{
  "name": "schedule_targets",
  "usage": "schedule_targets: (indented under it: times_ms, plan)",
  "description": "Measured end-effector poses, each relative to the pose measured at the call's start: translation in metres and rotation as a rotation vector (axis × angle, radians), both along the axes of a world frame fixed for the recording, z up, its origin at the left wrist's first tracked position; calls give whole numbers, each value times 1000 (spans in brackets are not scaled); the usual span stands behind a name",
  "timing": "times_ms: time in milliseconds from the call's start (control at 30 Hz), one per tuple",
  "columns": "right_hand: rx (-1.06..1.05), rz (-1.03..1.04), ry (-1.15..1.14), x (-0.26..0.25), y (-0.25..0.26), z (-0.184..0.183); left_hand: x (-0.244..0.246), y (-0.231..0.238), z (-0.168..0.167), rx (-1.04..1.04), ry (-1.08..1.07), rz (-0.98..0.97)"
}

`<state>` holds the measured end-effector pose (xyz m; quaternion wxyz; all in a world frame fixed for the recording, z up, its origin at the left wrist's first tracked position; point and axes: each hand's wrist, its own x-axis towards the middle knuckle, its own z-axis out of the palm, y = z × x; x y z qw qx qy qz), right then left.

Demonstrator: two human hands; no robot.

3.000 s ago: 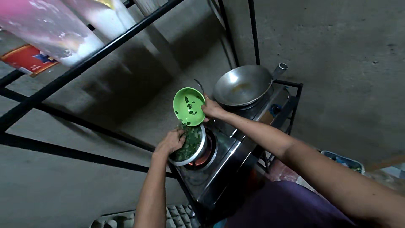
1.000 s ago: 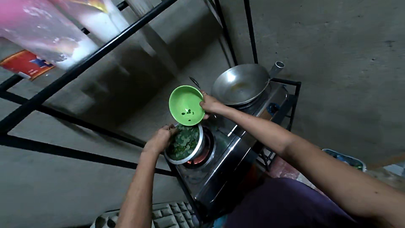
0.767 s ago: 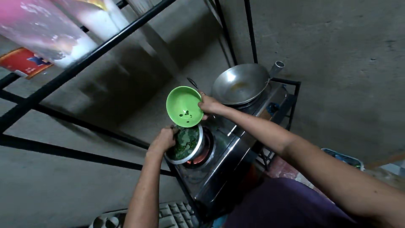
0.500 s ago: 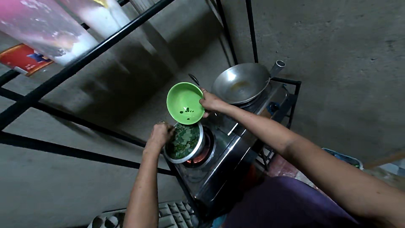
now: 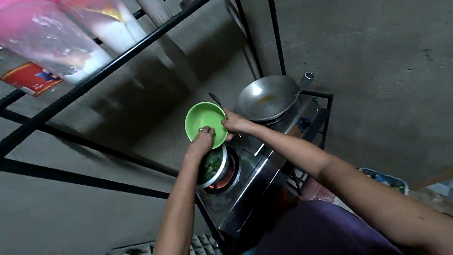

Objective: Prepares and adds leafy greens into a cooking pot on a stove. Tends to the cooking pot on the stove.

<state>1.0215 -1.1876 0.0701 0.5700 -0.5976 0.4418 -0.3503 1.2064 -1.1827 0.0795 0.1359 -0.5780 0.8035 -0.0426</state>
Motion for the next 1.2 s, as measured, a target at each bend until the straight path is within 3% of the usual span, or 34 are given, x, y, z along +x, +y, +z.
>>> schedule_targets:
  times_ms: [233, 433, 567, 733, 900, 1033, 1100, 1200]
  plan:
    - [20, -47, 39, -1, -1, 1, -2, 10, 20, 160, -114, -49]
    - [86, -109, -61, 1, 4, -3, 28, 27, 40, 123, -202, -196]
    - [83, -130, -76, -1, 12, -6, 62, 51, 25, 7, -82, -312]
    - [62, -210, -73, 1, 11, -19, 76, 64, 16, -1, -47, 42]
    - [54, -180, 3, -4, 31, -8, 63, 69, 28, -108, 85, 100]
    - [59, -238, -7, -5, 54, -13, 49, 67, 24, -305, 192, -224]
    - [73, -255, -14, -9, 73, -14, 34, 64, 17, -262, 88, -366]
    - [130, -296, -83, -24, 103, -22, 1, 67, 11, -82, -178, -415]
